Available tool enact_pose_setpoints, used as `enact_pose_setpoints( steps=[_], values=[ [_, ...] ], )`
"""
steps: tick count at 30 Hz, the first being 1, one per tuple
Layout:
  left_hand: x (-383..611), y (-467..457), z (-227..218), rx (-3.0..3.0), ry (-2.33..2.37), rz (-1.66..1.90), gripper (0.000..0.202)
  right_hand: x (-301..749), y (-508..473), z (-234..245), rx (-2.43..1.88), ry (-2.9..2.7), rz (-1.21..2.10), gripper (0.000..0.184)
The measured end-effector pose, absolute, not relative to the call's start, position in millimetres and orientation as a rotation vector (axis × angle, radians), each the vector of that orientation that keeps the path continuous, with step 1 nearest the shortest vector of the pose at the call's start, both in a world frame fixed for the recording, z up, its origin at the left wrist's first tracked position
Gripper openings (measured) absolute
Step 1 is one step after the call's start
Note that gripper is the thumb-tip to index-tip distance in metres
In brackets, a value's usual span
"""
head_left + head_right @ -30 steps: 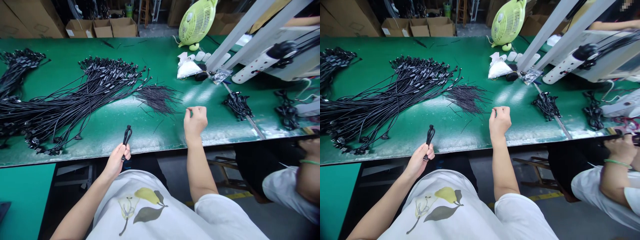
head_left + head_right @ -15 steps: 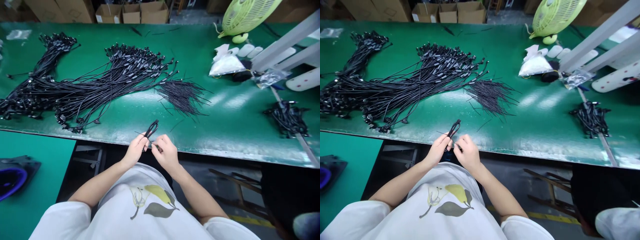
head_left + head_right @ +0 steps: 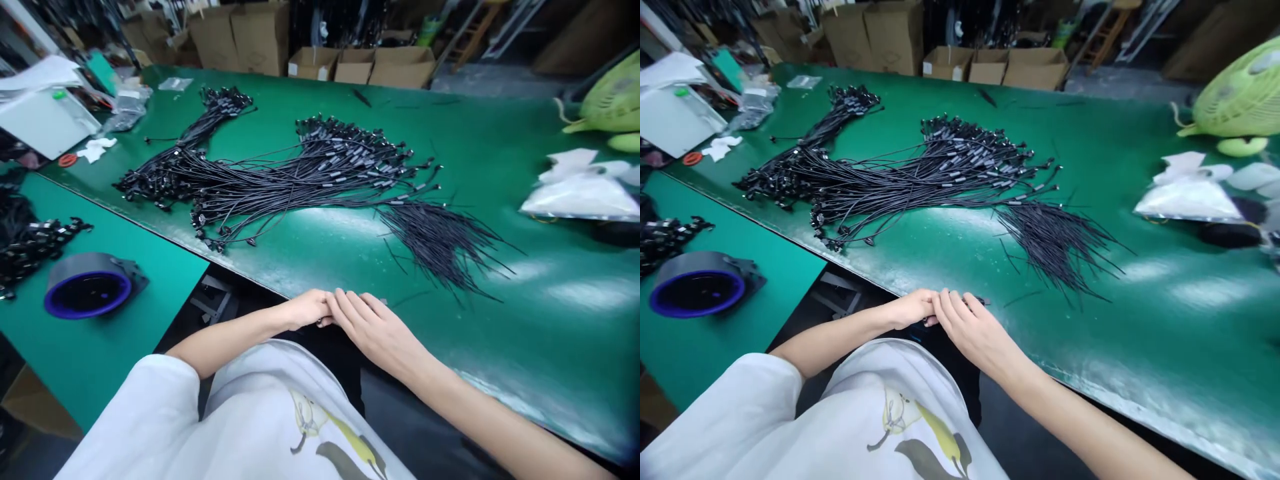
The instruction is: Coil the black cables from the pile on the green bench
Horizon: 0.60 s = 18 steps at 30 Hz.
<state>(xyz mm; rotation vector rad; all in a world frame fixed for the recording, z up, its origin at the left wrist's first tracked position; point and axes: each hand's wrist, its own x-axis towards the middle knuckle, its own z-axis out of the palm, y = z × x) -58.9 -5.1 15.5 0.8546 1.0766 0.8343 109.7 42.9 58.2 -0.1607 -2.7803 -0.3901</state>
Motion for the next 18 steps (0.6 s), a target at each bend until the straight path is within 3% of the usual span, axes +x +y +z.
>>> enact_pose_setpoints(
  steps=[4,9,13,16,18],
  values=[
    [-60,-8,12,0.799,1.039,0.748,0.027,107,38,60,-0.131,-2.913,-0.413,0.041],
    [-53,-16,8,0.916,1.157,0.617,0.017,109,32,50,0.096,-3.0,-0.71,0.039],
    [-53,-16,23,1.125,1.276,0.525,0.04,107,44,41,0.032,-2.865,-0.686,0.032],
    [-58,-12,39,1.166,1.339,0.634,0.063,101,60,37,-0.181,-2.739,-0.536,0.024],
    [-60,-6,45,1.069,1.346,0.734,0.068,96,67,36,-0.361,-2.699,-0.485,0.022]
  ],
)
